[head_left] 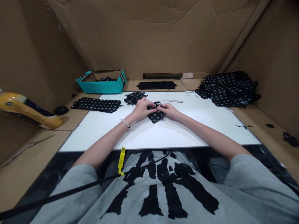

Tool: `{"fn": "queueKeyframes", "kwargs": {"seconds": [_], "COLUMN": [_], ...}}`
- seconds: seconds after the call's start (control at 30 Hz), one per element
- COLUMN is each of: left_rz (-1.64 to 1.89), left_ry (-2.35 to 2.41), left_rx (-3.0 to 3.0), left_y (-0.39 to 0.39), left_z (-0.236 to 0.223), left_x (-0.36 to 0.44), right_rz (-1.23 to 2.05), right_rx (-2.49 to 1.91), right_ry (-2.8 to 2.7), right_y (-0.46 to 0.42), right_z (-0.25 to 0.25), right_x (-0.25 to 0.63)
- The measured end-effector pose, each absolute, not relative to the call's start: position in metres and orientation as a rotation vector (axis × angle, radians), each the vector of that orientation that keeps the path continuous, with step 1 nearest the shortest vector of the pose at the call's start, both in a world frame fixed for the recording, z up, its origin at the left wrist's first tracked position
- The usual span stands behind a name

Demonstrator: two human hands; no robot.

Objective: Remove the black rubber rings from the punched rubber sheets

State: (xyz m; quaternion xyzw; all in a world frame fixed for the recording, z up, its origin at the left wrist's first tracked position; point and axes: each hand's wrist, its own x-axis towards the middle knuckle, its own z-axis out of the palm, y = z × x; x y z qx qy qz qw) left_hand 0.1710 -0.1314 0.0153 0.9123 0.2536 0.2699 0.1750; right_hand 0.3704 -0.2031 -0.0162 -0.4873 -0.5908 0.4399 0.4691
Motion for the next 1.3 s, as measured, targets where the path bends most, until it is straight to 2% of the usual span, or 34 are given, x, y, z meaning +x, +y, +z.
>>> {"fn": "queueKeyframes", "kwargs": {"seconds": [0.6,0.87,1.03,1.3], "left_rz": [0.804,1.543,1.369,1.204], "left_ry": [0.787,1.164,1.201,1.272], "left_rx": [2.132,1.621,1.619,2.211], "left_y": [-0.115,-0.036,-0.021,-0.026], "left_z": [0.003,0.013,0.008,-0.006], "left_x": [0.175,0.118,0.098,0.108], "right_rz": [1.126,1.190,1.220,1.184], "right_rx": [-1.207,-1.223,-1.209,-1.228], "right_ry": [-1.488,-1.399,-1.382,-1.398], "right_y": [-0.204,-0.201,-0.199,-0.200], "right_z": [-0.018,-0.023,-0.026,-0.025], "right_x": [0.374,0.374,0.376,0.375]}}
